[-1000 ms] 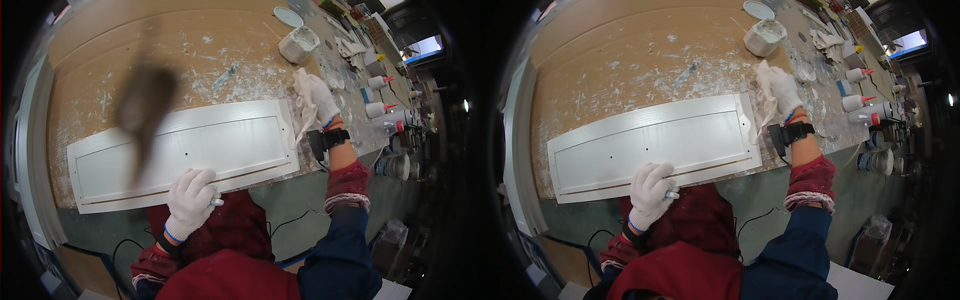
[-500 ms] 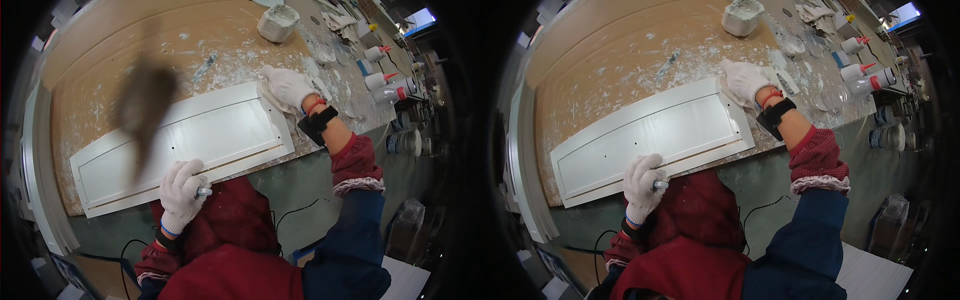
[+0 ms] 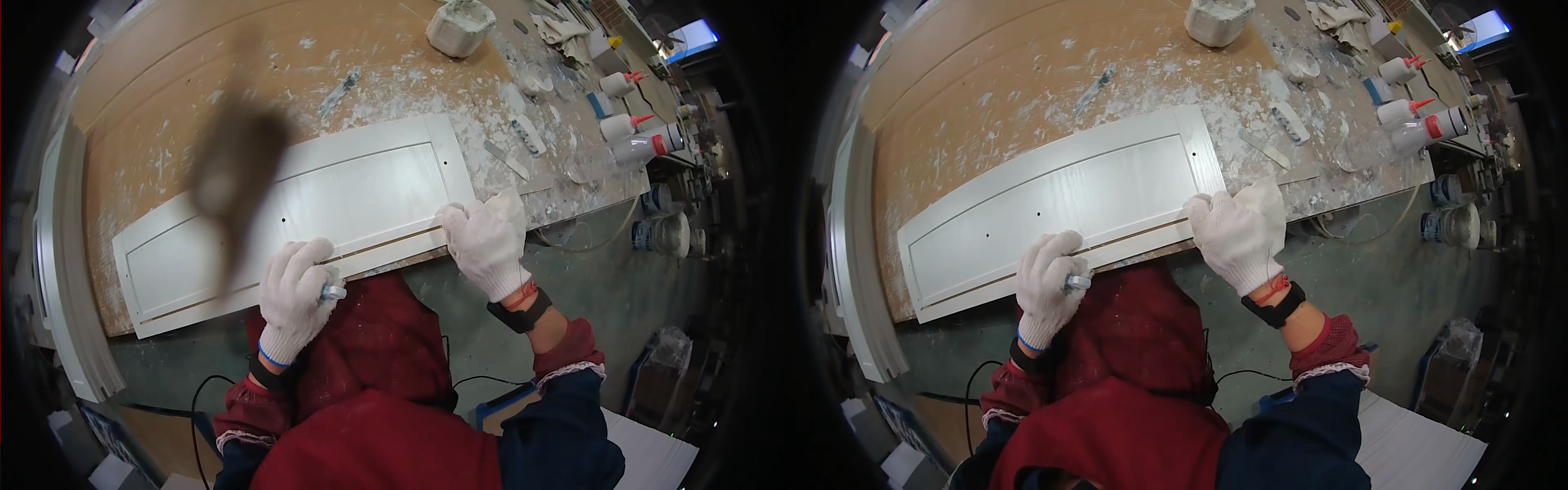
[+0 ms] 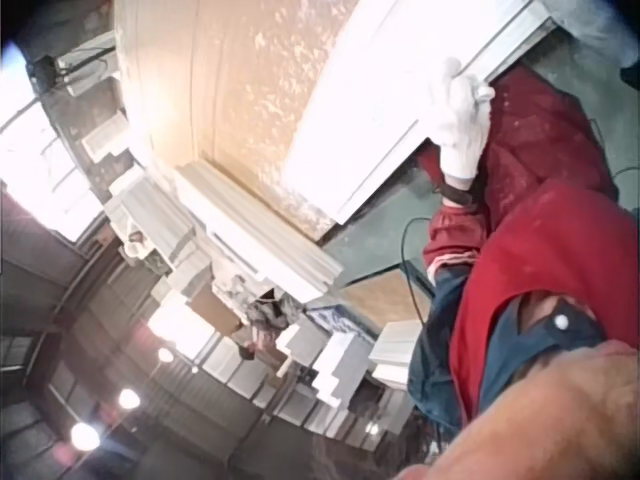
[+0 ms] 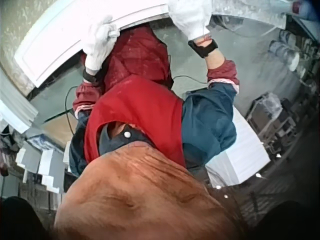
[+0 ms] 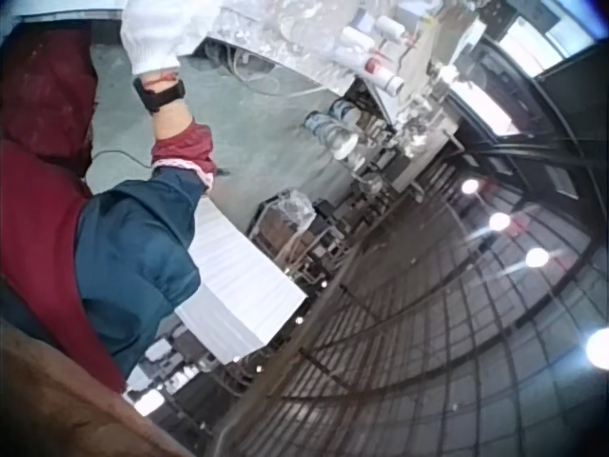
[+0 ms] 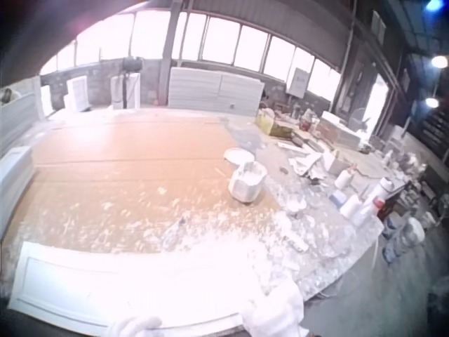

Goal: Applying filler to the joints of a white furniture panel and cleaning off the excess with a cloth and a scraper.

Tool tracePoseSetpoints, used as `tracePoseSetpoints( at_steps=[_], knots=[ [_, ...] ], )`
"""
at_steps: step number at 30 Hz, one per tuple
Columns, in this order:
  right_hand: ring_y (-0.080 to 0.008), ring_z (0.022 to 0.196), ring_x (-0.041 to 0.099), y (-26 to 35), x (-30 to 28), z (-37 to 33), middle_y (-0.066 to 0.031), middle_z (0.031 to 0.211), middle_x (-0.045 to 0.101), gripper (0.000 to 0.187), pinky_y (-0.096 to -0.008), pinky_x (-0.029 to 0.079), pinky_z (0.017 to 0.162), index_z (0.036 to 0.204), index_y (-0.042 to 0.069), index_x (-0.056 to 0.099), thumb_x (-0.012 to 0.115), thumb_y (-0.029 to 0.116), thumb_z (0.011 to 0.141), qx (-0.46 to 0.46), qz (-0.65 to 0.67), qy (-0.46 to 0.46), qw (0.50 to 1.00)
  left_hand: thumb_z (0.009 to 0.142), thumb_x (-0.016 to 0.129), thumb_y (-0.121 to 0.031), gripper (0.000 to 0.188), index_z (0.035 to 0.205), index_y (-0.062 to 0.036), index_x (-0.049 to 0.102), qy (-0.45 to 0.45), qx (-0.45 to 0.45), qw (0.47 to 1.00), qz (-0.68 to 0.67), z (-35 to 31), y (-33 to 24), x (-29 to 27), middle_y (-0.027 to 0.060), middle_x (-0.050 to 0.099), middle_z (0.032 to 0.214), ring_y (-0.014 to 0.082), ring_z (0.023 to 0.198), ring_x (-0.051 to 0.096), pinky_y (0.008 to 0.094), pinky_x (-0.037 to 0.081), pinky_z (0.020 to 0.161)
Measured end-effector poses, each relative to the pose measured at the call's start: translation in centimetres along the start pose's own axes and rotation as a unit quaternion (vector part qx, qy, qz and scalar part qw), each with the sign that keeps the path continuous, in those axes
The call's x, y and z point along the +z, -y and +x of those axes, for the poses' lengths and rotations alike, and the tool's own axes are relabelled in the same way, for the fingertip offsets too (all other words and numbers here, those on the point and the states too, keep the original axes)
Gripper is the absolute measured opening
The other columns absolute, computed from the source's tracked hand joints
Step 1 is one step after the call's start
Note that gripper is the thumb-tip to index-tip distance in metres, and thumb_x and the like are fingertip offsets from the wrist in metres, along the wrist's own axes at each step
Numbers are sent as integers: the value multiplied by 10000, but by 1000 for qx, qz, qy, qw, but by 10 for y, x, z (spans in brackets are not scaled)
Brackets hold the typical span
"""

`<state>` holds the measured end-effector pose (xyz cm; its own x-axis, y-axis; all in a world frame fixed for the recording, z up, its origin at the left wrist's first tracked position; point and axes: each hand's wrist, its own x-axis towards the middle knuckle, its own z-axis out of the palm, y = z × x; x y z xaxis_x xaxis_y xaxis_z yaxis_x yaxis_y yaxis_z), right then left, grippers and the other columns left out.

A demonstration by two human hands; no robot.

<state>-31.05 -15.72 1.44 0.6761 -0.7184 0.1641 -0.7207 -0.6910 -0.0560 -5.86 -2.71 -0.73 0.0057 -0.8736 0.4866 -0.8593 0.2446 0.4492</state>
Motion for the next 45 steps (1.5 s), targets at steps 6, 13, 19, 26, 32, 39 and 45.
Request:
tracePoseSetpoints(
  at_steps=[6,13,19,26,32,39,45],
  knots=[
    [-279,584,571,-13,-6,9,-87,663,551,43,-404,471,574,810,141,603,606,177,834,86,261,-25,961,631,740,-60,218,751,-110,565,-25,8,1000,1,-4,2,3,45,661,1027,281,934,629,388,498,782],
    [-295,612,602,-12,1,11,-81,716,617,94,-443,429,619,832,177,624,566,236,877,20,147,-27,988,628,735,-47,220,750,-104,560,-24,3,1000,-9,-4,3,2,38,658,1012,275,925,626,383,495,785],
    [-315,710,626,1,-20,5,-131,803,640,146,-435,460,692,939,140,646,587,269,904,32,-135,64,988,626,736,-52,225,759,-108,563,-28,5,1000,-12,-5,1,2,29,657,1019,270,953,619,380,493,802],
    [-159,797,630,-46,-14,-8,-65,876,666,220,-315,493,768,1044,40,623,529,221,961,288,420,3,861,617,744,-56,245,781,-117,572,-18,3,1000,-2,-2,0,3,29,658,1025,271,957,620,386,499,802],
    [-235,833,646,-31,-18,-24,-113,909,667,223,-340,502,763,1087,61,649,610,127,877,164,297,-107,935,614,749,-72,255,784,-127,567,-6,-7,1000,-17,-5,2,2,31,656,1023,274,951,621,390,498,799],
    [-242,640,552,-18,-14,-14,-54,686,531,111,-371,450,590,897,112,637,658,132,790,1,87,-39,995,628,745,-101,224,743,-116,553,32,-41,998,-42,-2,0,0,57,658,1035,291,956,620,390,500,785],
    [-244,660,571,-8,-25,5,-77,692,533,68,-345,464,573,810,100,575,628,89,767,40,129,48,990,640,756,-113,225,718,-99,546,75,-62,995,-37,-5,4,-2,81,658,1035,301,954,620,404,504,762]
  ],
)
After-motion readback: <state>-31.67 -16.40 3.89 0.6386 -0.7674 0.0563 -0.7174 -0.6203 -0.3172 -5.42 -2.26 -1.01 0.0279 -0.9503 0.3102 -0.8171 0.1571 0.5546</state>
